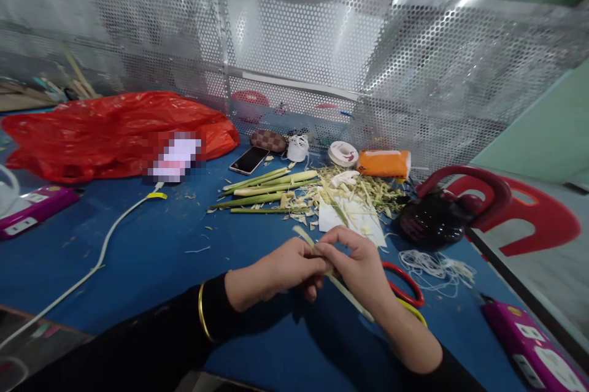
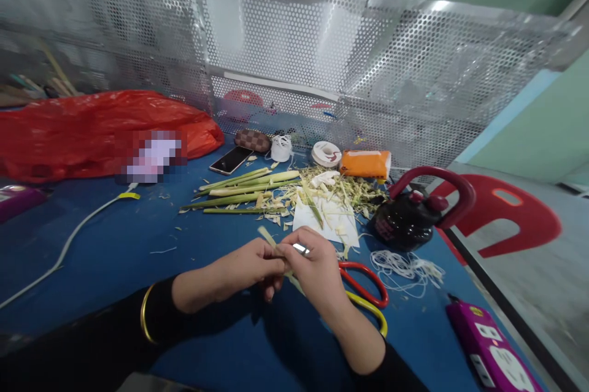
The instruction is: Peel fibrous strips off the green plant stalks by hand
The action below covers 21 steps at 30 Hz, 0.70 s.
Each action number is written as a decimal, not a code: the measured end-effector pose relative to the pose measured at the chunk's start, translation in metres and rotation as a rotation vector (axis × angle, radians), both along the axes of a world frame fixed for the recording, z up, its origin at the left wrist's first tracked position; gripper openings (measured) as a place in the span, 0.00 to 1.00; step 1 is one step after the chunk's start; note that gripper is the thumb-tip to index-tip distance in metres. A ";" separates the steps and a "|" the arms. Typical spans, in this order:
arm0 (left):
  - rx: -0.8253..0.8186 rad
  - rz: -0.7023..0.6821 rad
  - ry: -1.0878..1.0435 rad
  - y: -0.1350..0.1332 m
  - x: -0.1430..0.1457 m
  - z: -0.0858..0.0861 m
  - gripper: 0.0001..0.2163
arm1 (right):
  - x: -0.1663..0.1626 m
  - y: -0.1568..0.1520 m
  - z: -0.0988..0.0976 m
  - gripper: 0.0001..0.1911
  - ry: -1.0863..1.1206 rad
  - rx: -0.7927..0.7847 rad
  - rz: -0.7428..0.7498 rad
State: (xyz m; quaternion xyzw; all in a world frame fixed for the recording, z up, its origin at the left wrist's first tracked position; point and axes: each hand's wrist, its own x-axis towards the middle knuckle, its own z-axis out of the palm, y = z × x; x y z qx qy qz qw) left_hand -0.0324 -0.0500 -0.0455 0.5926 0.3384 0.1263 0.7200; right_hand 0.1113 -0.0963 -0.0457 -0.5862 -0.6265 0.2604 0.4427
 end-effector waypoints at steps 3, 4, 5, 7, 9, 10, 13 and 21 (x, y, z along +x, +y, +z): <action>-0.006 0.026 0.009 -0.001 0.000 0.001 0.06 | -0.001 -0.001 0.004 0.08 0.044 -0.101 0.002; -0.001 0.032 0.023 -0.001 0.001 0.002 0.05 | -0.001 -0.001 0.005 0.07 0.055 -0.126 0.010; 0.001 0.034 0.042 -0.001 0.001 0.002 0.05 | -0.002 0.000 0.005 0.07 0.063 -0.148 0.019; 0.005 0.029 0.081 -0.001 0.001 0.002 0.06 | -0.003 0.000 0.004 0.06 0.074 -0.177 0.021; 0.009 0.030 0.107 -0.002 0.001 0.000 0.07 | -0.004 0.000 0.001 0.05 0.057 -0.166 0.018; 0.012 0.032 0.114 -0.002 0.002 0.000 0.07 | -0.004 0.000 0.000 0.05 0.039 -0.145 0.019; 0.023 0.039 0.104 -0.002 0.002 -0.001 0.06 | -0.003 -0.001 -0.002 0.04 -0.030 -0.071 0.029; 0.039 -0.026 0.035 -0.001 -0.001 -0.002 0.08 | -0.003 -0.001 -0.009 0.06 -0.048 0.034 -0.024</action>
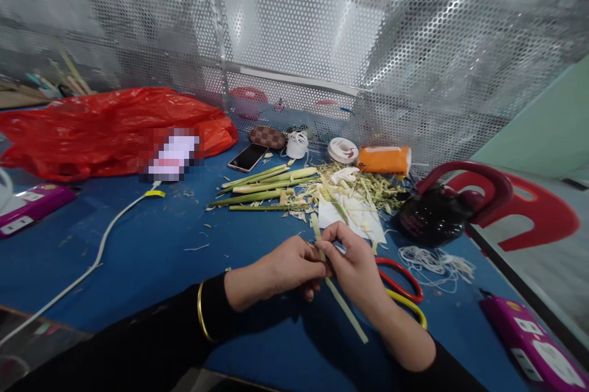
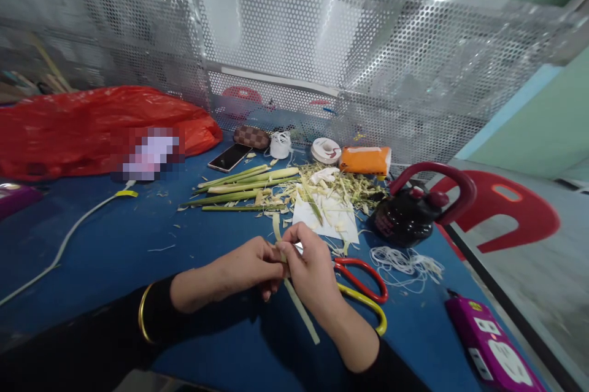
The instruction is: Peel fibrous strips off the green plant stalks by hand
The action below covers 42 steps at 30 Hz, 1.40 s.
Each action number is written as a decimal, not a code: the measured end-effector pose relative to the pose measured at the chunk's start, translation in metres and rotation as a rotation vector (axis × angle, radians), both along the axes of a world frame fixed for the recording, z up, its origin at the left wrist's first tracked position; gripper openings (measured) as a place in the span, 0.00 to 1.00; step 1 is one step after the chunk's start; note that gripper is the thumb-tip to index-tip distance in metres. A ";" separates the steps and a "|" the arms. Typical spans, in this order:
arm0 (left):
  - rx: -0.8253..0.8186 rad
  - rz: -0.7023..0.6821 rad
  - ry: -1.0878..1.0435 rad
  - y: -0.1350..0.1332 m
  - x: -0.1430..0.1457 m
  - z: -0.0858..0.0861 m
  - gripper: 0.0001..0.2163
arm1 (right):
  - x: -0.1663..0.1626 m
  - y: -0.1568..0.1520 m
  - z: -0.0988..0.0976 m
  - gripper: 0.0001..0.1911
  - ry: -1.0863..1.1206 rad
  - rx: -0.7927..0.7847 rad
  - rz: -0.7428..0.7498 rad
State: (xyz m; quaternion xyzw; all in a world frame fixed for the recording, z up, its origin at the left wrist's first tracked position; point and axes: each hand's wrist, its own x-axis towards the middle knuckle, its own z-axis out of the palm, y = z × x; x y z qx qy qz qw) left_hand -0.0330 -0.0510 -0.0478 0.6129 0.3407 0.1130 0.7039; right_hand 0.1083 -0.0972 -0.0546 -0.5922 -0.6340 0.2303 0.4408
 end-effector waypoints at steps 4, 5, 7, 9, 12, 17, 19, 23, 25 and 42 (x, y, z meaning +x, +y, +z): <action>-0.006 -0.061 -0.011 0.000 -0.001 -0.006 0.09 | -0.003 -0.001 -0.004 0.06 -0.029 0.027 -0.046; -0.019 -0.057 -0.006 0.000 -0.002 -0.007 0.09 | -0.003 -0.001 -0.004 0.07 -0.033 0.027 -0.056; -0.052 -0.026 0.001 -0.001 -0.002 -0.005 0.09 | -0.002 0.000 -0.001 0.07 -0.045 0.035 -0.074; -0.082 0.031 -0.021 -0.001 -0.002 -0.001 0.09 | 0.002 0.001 0.005 0.06 -0.058 0.084 -0.093; -0.131 0.147 -0.086 0.004 -0.003 0.005 0.13 | 0.015 0.000 0.020 0.06 -0.030 0.179 -0.164; -0.163 0.260 -0.191 0.014 -0.005 0.009 0.23 | 0.028 -0.001 0.033 0.15 -0.033 -0.024 -0.127; -0.153 0.284 -0.197 0.015 -0.005 0.010 0.22 | 0.026 0.000 0.031 0.16 -0.080 -0.112 -0.039; -0.034 0.309 -0.204 0.015 -0.005 0.012 0.17 | 0.022 0.001 0.021 0.15 -0.109 -0.180 0.060; 0.033 0.308 -0.211 0.015 -0.004 0.012 0.15 | 0.021 0.001 0.018 0.15 -0.079 -0.178 0.079; 0.076 0.363 -0.180 0.022 -0.005 0.007 0.16 | 0.007 -0.005 0.010 0.17 -0.201 0.004 0.021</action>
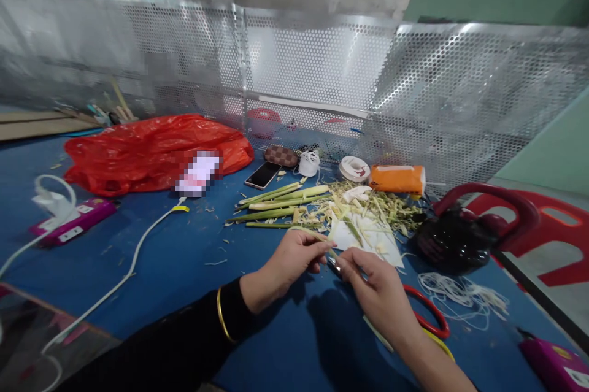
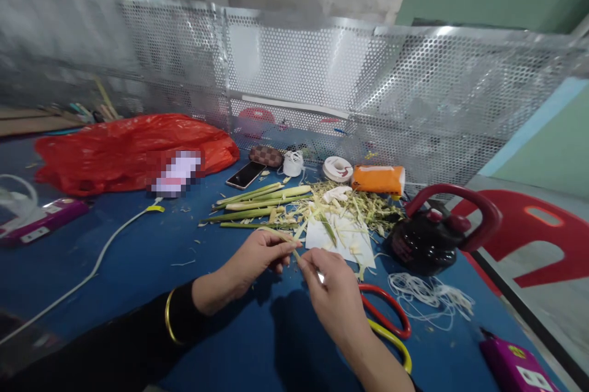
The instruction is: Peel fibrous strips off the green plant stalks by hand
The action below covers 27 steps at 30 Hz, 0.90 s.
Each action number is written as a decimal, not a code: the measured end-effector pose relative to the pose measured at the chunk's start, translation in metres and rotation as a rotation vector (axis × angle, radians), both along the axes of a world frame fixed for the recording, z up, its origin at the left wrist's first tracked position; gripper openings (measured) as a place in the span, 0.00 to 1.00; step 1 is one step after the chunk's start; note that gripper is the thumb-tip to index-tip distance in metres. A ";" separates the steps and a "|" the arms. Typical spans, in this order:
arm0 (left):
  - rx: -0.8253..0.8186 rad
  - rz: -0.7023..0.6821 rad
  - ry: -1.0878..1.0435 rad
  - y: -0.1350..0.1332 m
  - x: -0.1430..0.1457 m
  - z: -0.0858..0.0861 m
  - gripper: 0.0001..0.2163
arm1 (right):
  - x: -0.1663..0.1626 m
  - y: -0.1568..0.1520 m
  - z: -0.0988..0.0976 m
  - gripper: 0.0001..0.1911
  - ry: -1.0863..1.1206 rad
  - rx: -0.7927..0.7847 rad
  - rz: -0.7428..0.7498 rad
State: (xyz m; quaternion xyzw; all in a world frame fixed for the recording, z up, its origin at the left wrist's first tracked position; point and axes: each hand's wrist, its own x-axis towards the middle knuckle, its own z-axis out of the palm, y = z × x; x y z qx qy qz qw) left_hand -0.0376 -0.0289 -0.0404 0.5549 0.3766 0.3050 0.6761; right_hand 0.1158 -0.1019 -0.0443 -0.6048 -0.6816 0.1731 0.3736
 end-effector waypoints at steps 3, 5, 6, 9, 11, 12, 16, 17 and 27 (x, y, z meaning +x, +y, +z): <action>-0.047 -0.016 -0.039 0.001 -0.002 0.006 0.17 | 0.004 0.006 0.003 0.17 0.149 -0.029 -0.033; -0.063 -0.040 -0.058 0.003 -0.003 0.012 0.18 | 0.008 0.014 0.013 0.18 0.267 -0.042 -0.068; -0.066 -0.058 -0.063 0.006 -0.004 0.016 0.18 | 0.010 0.019 0.019 0.18 0.322 -0.059 -0.067; -0.062 -0.117 -0.067 0.018 -0.004 0.029 0.20 | 0.012 0.037 0.042 0.17 0.505 -0.154 0.023; -0.047 -0.146 -0.069 0.028 -0.004 0.035 0.22 | 0.012 0.049 0.053 0.17 0.625 -0.192 0.090; -0.040 -0.160 -0.069 0.033 -0.003 0.038 0.23 | 0.011 0.055 0.055 0.16 0.676 -0.197 0.106; -0.022 -0.209 -0.060 0.046 0.002 0.036 0.23 | 0.007 0.071 0.050 0.17 0.756 -0.144 0.051; -0.019 -0.202 -0.056 0.047 0.003 0.033 0.23 | 0.006 0.074 0.046 0.17 0.739 -0.124 0.032; -0.015 -0.147 0.014 0.051 0.007 0.011 0.15 | 0.002 0.080 0.021 0.13 0.589 -0.072 -0.086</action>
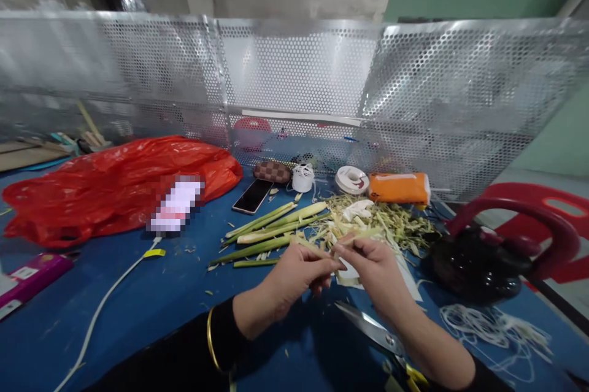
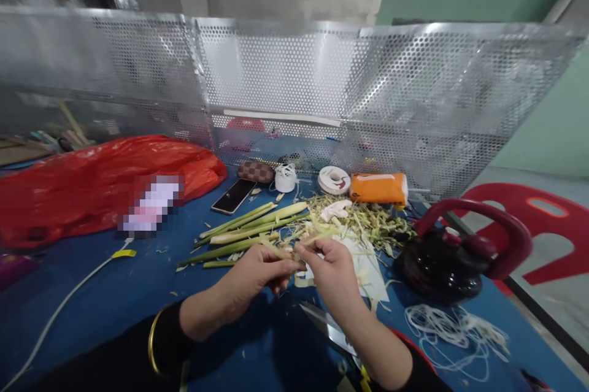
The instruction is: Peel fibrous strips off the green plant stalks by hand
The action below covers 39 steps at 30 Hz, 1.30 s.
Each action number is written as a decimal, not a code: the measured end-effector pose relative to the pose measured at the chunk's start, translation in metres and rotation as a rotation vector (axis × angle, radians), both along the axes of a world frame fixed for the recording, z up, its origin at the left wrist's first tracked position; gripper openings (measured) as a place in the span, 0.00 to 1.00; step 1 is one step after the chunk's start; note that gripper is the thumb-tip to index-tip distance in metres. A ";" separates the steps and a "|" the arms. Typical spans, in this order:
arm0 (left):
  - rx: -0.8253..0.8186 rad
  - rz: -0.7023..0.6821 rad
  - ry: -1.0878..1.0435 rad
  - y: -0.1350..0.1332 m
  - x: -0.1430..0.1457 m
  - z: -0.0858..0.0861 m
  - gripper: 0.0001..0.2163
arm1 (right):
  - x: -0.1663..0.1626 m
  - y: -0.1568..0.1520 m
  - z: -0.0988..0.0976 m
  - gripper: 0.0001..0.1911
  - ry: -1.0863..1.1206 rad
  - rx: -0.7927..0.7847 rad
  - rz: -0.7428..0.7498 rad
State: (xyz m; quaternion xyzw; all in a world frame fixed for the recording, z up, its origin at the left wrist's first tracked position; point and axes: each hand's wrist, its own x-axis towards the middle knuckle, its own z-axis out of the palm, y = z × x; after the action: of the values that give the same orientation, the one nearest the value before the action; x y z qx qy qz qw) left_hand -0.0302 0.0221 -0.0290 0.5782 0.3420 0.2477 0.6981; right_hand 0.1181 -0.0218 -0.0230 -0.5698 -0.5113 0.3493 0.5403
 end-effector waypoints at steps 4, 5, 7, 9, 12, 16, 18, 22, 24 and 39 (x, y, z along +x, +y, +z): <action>0.007 -0.030 0.006 -0.002 -0.001 0.003 0.14 | -0.003 -0.002 -0.004 0.13 0.012 0.005 -0.031; -0.005 -0.026 0.017 -0.003 -0.001 0.004 0.13 | -0.003 -0.002 -0.005 0.13 0.015 0.013 -0.037; -0.051 -0.010 0.030 -0.006 -0.001 0.005 0.14 | -0.004 -0.002 -0.006 0.14 0.010 0.034 -0.058; -0.097 0.008 0.027 -0.008 -0.001 0.005 0.16 | -0.004 -0.002 -0.006 0.14 -0.031 0.071 -0.096; -0.141 0.033 -0.010 -0.009 -0.001 0.005 0.14 | -0.001 0.001 -0.006 0.15 -0.131 0.091 -0.082; -0.171 0.102 -0.044 -0.008 0.000 0.003 0.14 | 0.009 0.003 -0.002 0.10 -0.199 0.179 -0.181; -0.146 0.096 -0.015 -0.008 0.001 0.003 0.13 | 0.015 0.002 0.004 0.15 -0.364 0.341 -0.359; -0.030 0.018 0.085 -0.011 0.001 0.006 0.06 | 0.017 -0.003 0.013 0.09 -0.747 0.394 -0.148; 0.009 -0.027 0.132 -0.013 0.001 0.007 0.04 | 0.012 -0.005 0.012 0.08 -0.691 0.233 0.074; -0.021 -0.024 0.161 -0.016 0.003 0.006 0.11 | -0.003 -0.004 0.000 0.05 -0.227 -0.002 0.073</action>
State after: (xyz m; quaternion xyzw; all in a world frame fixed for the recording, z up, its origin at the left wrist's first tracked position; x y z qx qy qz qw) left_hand -0.0270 0.0060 -0.0226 0.5929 0.3927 0.1883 0.6774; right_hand 0.1151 -0.0254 -0.0235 -0.5870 -0.5893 0.3026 0.4654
